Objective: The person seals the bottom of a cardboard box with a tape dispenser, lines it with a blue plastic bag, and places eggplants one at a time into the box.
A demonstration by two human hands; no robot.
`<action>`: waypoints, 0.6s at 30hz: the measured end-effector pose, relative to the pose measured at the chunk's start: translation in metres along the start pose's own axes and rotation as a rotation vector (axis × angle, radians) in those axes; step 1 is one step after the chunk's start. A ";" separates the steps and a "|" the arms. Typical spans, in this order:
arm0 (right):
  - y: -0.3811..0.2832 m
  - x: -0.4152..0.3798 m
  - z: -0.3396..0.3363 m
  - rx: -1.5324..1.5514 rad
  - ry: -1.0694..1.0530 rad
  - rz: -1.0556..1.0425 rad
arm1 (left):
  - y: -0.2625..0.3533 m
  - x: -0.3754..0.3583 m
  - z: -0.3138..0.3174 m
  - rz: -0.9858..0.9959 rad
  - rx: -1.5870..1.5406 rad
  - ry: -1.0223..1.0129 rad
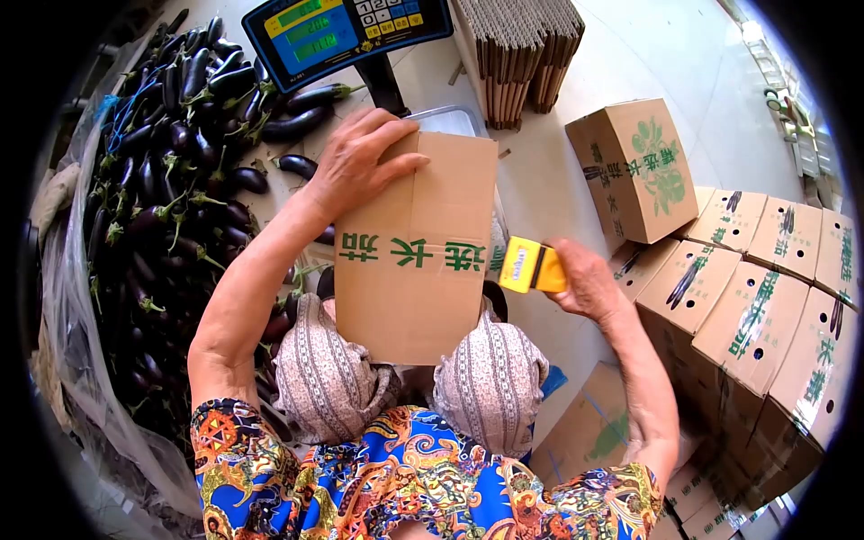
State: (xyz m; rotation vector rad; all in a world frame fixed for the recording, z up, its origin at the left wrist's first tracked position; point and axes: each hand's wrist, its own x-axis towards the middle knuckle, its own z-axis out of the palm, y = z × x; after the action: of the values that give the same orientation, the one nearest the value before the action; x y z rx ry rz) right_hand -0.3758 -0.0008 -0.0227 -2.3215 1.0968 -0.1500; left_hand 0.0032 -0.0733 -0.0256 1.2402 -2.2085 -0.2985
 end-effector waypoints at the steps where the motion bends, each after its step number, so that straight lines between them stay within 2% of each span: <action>1: 0.000 0.007 0.013 0.017 0.004 0.006 | -0.001 -0.007 -0.001 -0.085 -0.047 0.147; 3: -0.009 0.022 0.027 0.097 0.020 0.016 | -0.004 -0.029 0.000 -0.245 -0.145 0.429; 5: -0.002 0.022 0.036 0.121 0.044 0.015 | -0.011 -0.080 0.015 -0.710 -0.717 0.284; 7: -0.006 0.017 0.040 0.123 0.072 0.028 | -0.003 -0.152 0.082 -0.619 -0.915 0.231; 10: -0.015 0.010 0.041 0.114 0.148 0.045 | 0.005 -0.147 0.063 -1.050 -1.772 0.081; 14: -0.029 -0.011 0.007 -0.041 0.191 0.030 | 0.021 -0.106 0.077 -0.951 -1.841 0.020; 17: -0.058 -0.026 -0.027 -0.111 0.136 0.140 | 0.023 -0.098 0.110 -1.052 -1.947 -0.034; 18: -0.071 -0.021 -0.033 -0.150 0.154 0.125 | 0.036 -0.084 0.092 -1.206 -1.832 -0.088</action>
State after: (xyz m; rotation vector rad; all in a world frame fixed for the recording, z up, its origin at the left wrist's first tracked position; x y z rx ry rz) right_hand -0.3521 0.0361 0.0457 -2.3963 1.3679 -0.2078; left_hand -0.0431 0.0090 -0.1152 1.0068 -0.1959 -2.0940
